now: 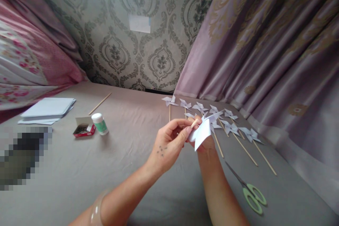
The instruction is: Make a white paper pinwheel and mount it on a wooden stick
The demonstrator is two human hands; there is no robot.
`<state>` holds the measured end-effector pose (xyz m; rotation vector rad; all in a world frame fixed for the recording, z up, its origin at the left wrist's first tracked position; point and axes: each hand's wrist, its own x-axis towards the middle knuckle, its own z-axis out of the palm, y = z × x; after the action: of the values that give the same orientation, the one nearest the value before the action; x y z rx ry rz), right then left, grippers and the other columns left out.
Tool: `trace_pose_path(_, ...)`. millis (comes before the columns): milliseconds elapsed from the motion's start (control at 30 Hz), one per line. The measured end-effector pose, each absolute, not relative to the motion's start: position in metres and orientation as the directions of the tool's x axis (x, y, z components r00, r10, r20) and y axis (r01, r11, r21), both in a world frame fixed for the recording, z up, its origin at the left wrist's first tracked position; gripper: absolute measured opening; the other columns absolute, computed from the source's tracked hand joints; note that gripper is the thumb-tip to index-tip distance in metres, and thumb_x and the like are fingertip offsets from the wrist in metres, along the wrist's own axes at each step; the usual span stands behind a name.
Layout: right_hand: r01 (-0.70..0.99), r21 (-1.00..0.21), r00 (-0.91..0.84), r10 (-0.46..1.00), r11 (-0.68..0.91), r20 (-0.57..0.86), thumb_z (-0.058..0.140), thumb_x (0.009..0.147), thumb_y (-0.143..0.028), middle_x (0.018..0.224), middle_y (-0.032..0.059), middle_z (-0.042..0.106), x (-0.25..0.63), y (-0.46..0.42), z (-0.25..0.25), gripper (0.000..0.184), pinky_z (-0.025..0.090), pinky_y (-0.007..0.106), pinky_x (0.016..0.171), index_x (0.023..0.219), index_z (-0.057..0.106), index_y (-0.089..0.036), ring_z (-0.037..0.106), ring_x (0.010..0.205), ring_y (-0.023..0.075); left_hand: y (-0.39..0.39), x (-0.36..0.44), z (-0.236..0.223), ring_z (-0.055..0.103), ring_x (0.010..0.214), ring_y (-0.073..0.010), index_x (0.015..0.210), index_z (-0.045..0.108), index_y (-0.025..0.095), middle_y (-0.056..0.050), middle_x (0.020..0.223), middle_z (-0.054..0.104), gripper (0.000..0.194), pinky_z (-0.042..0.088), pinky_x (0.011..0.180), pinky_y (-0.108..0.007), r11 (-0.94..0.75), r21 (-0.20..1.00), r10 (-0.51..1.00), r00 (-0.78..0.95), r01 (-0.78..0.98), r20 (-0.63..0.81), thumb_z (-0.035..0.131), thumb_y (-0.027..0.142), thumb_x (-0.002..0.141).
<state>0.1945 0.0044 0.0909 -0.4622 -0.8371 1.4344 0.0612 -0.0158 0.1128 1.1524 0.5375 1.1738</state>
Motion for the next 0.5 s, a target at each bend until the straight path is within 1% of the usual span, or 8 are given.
trace_pose_path(133, -0.661, -0.738, -0.049, 0.975, 0.132, 0.218, 0.091, 0.05, -0.038, 0.05, -0.0077, 0.045, 0.1937, 0.0043, 0.0917, 0.035, 0.038, 0.019, 0.036, 0.055, 0.059, -0.025, 0.046, 0.046, 0.0103, -0.0164, 0.0619, 0.1131, 0.05, 0.057, -0.0096, 0.086, 0.072, 0.016, -0.003, 0.07, 0.064, 0.021, 0.04, 0.052, -0.02, -0.061, 0.897, 0.903, 0.358, -0.437, 0.236, 0.071, 0.036, 0.078)
trace_pose_path(300, -0.673, -0.722, -0.066, 0.958, 0.163, 0.278, 0.09, 0.053, -0.04, 0.052, -0.0074, 0.041, 0.1943, 0.0071, 0.0891, 0.034, 0.034, 0.019, 0.034, 0.055, 0.059, -0.025, 0.042, 0.045, 0.01, -0.0155, 0.0629, 0.1124, 0.053, 0.061, -0.0095, 0.088, 0.07, 0.014, -0.003, 0.074, 0.065, 0.022, 0.042, 0.056, -0.02, -0.078, 0.893, 0.896, 0.361, -0.443, 0.257, 0.07, 0.035, 0.079)
trace_pose_path(400, -0.697, -0.698, -0.101, 0.941, 0.164, 0.322, 0.089, 0.057, -0.037, 0.057, -0.0072, 0.044, 0.1947, 0.0079, 0.0873, 0.029, 0.037, 0.02, 0.039, 0.06, 0.062, -0.026, 0.045, 0.048, 0.0095, -0.0154, 0.0628, 0.1123, 0.055, 0.064, -0.0098, 0.089, 0.069, 0.014, -0.003, 0.076, 0.065, 0.022, 0.044, 0.06, -0.021, -0.084, 0.899, 0.893, 0.368, -0.43, 0.259, 0.069, 0.034, 0.081)
trace_pose_path(500, -0.712, -0.687, -0.121, 0.937, 0.147, 0.326, 0.089, 0.057, -0.033, 0.064, -0.0068, 0.047, 0.1945, 0.0076, 0.0867, 0.027, 0.041, 0.021, 0.045, 0.062, 0.063, -0.027, 0.049, 0.055, 0.0096, -0.0157, 0.0625, 0.1124, 0.056, 0.066, -0.0103, 0.089, 0.069, 0.014, -0.003, 0.08, 0.066, 0.02, 0.045, 0.062, -0.021, -0.088, 0.9, 0.893, 0.367, -0.427, 0.261, 0.068, 0.032, 0.081)
